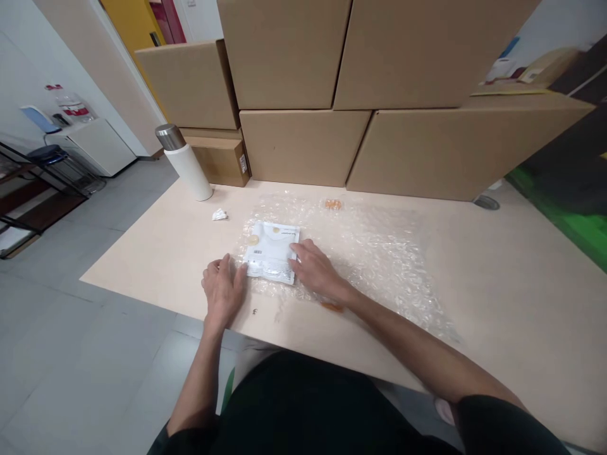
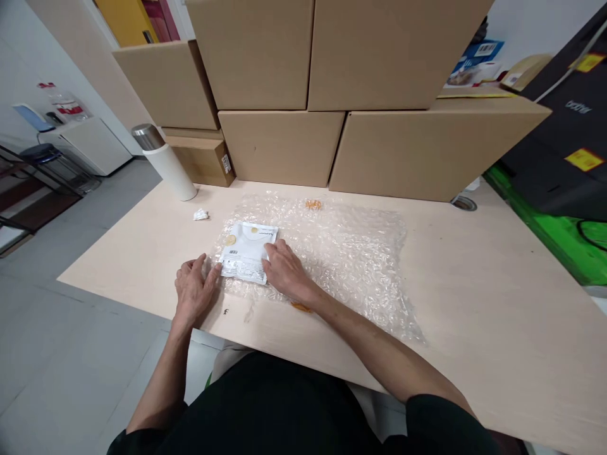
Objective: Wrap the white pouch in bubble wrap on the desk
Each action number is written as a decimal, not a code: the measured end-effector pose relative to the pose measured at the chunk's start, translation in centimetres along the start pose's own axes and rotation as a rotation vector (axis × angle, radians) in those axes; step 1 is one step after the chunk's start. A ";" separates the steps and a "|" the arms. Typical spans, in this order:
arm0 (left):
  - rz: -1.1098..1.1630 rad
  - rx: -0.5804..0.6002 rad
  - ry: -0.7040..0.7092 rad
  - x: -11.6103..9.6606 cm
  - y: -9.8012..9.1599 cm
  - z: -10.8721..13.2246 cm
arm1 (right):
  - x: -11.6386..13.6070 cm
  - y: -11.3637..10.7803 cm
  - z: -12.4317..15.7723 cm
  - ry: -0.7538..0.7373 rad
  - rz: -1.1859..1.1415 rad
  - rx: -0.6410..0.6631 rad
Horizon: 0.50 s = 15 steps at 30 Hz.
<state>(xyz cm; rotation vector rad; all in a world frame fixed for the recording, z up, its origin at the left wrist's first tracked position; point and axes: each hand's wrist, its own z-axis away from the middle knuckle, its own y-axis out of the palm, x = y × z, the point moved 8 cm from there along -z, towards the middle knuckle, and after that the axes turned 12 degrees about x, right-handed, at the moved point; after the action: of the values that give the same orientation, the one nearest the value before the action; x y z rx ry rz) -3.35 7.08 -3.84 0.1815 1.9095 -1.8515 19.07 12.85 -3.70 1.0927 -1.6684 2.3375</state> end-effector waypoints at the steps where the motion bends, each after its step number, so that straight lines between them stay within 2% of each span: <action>1: 0.054 0.009 0.004 0.2 0.0 -0.1 | 0.0 0.1 -0.1 0.010 -0.014 0.015; 5: 0.273 0.036 0.017 1.1 0.0 -0.4 | -0.3 0.3 -0.9 0.041 -0.163 0.034; 11: 0.564 0.003 -0.053 3.0 0.2 -0.7 | 0.4 0.7 -2.1 -0.043 -0.433 0.052; 13: 0.761 0.002 -0.047 3.2 0.7 -0.8 | 0.5 0.9 -2.2 -0.059 -0.510 0.066; 15: 0.891 -0.047 -0.002 2.6 0.7 -0.5 | 0.4 1.0 -2.0 -0.065 -0.568 0.057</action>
<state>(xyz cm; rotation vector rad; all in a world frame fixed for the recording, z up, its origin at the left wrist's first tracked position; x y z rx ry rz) -5.50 7.02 -5.60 0.8530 1.4826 -1.1863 17.32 13.99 -4.55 1.4348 -1.1089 2.0014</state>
